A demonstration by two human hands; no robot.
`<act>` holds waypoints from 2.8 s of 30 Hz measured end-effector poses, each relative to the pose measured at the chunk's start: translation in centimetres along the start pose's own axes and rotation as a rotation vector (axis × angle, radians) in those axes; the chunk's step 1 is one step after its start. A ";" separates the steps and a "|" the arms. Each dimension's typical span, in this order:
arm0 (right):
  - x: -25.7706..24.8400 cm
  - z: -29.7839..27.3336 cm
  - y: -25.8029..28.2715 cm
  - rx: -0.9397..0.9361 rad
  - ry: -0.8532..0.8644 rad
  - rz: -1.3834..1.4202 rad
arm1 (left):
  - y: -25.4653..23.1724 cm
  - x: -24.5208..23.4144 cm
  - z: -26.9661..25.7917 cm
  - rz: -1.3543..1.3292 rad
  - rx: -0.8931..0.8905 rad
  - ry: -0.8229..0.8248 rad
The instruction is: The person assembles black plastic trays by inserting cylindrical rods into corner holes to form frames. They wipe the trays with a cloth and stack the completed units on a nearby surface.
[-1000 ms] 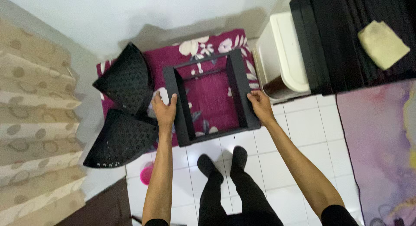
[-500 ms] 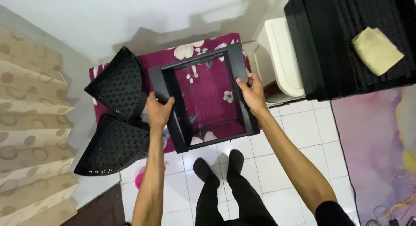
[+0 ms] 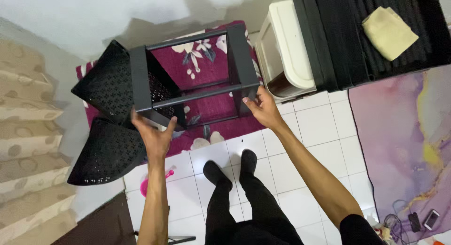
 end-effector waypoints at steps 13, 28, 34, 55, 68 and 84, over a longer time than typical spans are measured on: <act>-2.0 -2.2 2.4 0.242 0.168 0.252 | -13.6 10.4 -0.6 0.246 0.486 0.769; -0.1 -0.9 4.5 0.052 0.018 -0.171 | -11.1 12.3 -0.3 0.185 0.363 0.850; 0.2 -0.6 3.9 0.178 0.046 -0.181 | -11.6 12.4 0.1 0.153 0.317 0.883; -2.2 10.0 8.1 0.169 0.126 0.073 | -8.3 14.4 13.3 0.256 0.319 0.852; -0.4 -2.7 9.3 0.070 0.135 -0.036 | -14.5 8.6 4.3 0.216 0.568 0.767; 0.7 -3.8 9.1 -0.050 0.063 -0.099 | -15.3 8.8 3.7 0.213 0.555 0.757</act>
Point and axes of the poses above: each hand's wrist, its own z-axis towards the middle knuckle, its own x-axis out of the palm, y = z × x, the point moved 5 cm from there along z, towards the middle knuckle, and after that the axes turned 6 degrees about -z, right-handed, at the moved point
